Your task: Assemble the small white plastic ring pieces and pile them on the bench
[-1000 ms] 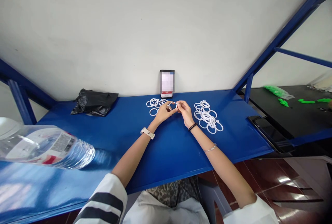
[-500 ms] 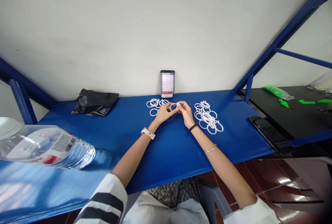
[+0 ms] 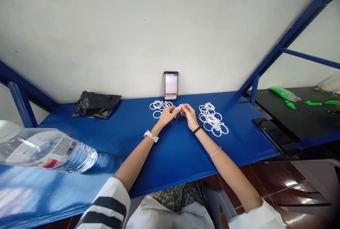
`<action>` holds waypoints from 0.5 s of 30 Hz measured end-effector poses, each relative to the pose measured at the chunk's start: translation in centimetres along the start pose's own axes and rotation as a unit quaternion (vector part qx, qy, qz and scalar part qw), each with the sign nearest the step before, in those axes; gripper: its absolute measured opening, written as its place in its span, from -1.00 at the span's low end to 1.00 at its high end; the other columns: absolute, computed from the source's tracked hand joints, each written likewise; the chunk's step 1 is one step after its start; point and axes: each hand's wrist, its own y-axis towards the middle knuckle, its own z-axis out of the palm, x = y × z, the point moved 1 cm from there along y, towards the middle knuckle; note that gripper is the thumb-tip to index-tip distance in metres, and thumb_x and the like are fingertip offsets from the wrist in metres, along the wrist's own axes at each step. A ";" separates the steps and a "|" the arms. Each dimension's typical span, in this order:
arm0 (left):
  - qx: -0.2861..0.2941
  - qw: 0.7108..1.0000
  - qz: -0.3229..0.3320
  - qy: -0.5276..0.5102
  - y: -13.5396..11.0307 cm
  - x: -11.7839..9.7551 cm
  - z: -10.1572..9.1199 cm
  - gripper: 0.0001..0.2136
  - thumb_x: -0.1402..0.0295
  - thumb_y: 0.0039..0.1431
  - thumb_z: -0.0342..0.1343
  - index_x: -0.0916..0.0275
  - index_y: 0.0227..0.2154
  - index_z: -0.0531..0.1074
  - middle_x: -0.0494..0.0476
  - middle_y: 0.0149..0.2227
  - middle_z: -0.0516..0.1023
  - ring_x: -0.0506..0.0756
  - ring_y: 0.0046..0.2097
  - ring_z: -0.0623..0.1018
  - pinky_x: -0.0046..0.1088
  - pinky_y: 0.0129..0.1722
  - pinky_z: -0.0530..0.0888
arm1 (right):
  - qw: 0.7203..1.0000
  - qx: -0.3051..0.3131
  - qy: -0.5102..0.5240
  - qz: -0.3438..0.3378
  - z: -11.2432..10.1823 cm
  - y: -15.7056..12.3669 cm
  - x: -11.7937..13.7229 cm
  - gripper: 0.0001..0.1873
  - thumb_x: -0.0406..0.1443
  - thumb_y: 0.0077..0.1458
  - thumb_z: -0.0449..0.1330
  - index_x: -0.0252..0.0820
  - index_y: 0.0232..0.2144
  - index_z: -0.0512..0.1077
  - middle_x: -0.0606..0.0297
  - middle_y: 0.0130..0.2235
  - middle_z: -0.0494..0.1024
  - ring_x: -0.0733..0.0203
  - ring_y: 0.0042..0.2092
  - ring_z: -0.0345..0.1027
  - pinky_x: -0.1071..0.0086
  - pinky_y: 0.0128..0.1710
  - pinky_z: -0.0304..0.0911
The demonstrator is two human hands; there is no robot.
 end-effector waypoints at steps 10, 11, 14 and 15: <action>-0.005 1.000 0.001 0.025 -0.1 -0.3 0.0 -0.52 -0.09 0.16 -0.02 0.23 -0.63 0.26 0.00 -0.63 0.37 -0.01 -0.53 0.33 -0.46 -0.46 0.25 | 0.999 0.005 -0.038 -0.024 -0.3 0.3 -0.3 -0.62 0.03 -0.14 0.32 -0.13 -0.45 0.42 0.36 -0.49 0.41 0.28 -0.44 0.23 0.34 -0.38 0.20; -0.005 1.000 0.002 0.024 -0.1 -0.3 0.0 -0.52 -0.08 0.16 -0.02 0.23 -0.64 0.26 0.00 -0.63 0.37 -0.01 -0.53 0.33 -0.46 -0.45 0.26 | 0.999 0.006 -0.042 -0.028 -0.3 0.3 -0.3 -0.62 0.03 -0.14 0.31 -0.13 -0.46 0.42 0.36 -0.49 0.41 0.28 -0.44 0.23 0.34 -0.38 0.20; -0.012 1.000 -0.005 0.000 0.0 0.0 0.1 -0.48 -0.09 0.20 -0.10 0.23 -0.66 0.27 0.03 -0.63 0.37 0.00 -0.52 0.35 -0.45 -0.41 0.30 | 0.998 0.010 -0.051 -0.033 -0.3 0.3 -0.3 -0.63 0.03 -0.12 0.30 -0.12 -0.47 0.41 0.36 -0.49 0.41 0.27 -0.44 0.23 0.34 -0.37 0.21; -0.015 1.000 -0.011 -0.012 0.1 0.1 0.1 -0.47 -0.09 0.22 -0.13 0.23 -0.66 0.27 0.03 -0.64 0.38 0.00 -0.52 0.36 -0.45 -0.40 0.31 | 0.998 0.010 -0.052 -0.034 -0.3 0.3 -0.3 -0.62 0.03 -0.12 0.30 -0.12 -0.47 0.41 0.36 -0.49 0.41 0.27 -0.44 0.23 0.34 -0.37 0.21</action>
